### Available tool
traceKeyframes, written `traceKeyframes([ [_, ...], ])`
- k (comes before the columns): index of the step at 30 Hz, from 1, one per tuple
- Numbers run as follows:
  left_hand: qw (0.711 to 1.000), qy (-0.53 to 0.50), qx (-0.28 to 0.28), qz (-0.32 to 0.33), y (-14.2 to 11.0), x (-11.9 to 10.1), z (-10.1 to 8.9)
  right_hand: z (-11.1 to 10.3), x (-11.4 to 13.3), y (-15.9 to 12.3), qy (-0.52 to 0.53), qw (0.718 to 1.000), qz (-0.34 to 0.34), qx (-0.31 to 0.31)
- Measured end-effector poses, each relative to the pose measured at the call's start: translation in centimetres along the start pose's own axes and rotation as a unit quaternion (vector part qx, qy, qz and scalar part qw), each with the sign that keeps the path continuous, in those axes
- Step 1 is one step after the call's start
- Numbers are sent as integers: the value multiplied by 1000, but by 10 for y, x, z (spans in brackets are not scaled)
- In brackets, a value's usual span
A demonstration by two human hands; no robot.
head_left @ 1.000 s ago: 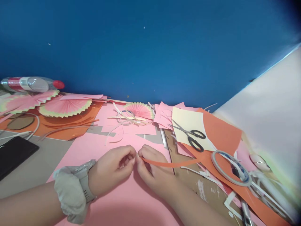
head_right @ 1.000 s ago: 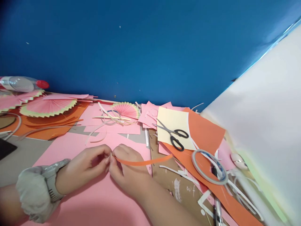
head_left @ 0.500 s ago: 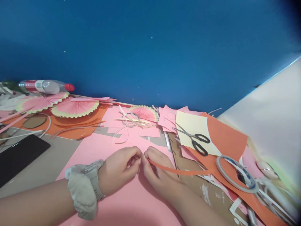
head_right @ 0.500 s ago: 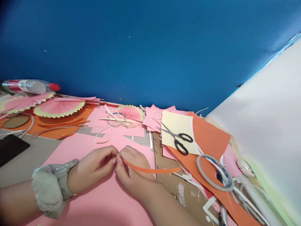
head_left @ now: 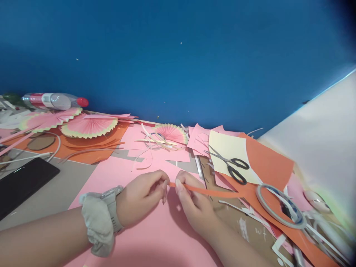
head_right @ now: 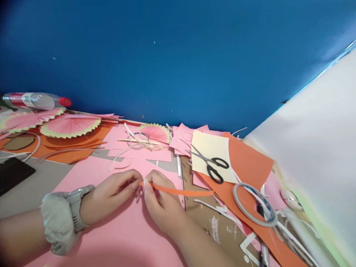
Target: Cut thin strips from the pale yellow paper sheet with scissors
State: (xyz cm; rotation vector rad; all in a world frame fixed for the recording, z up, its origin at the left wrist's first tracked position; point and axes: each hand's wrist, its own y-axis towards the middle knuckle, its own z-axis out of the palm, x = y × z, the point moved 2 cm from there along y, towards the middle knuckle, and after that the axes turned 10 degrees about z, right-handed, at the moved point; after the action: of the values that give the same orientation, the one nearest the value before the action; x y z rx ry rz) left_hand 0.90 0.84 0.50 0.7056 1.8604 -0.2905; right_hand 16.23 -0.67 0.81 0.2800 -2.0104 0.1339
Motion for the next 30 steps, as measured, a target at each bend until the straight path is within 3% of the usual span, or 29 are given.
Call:
traceKeyframes([
  [6,995,-96,3,39,-2,-4,1,0,-9,3,95,994,43,-18],
  [13,994,-97,16,40,-2,-4,0,4,-5,3,114,990,59,57],
  [18,995,-90,-44,28,0,0,-3,2,-6,6,88,994,65,9],
  [22,989,-80,-120,13,2,4,-7,3,-3,5,-3,1000,3,-5],
  [26,994,-29,-106,9,1,3,-7,6,3,1,-115,987,-91,-59],
  [30,993,-42,-112,12,2,1,-7,6,4,0,-193,966,-125,-116],
])
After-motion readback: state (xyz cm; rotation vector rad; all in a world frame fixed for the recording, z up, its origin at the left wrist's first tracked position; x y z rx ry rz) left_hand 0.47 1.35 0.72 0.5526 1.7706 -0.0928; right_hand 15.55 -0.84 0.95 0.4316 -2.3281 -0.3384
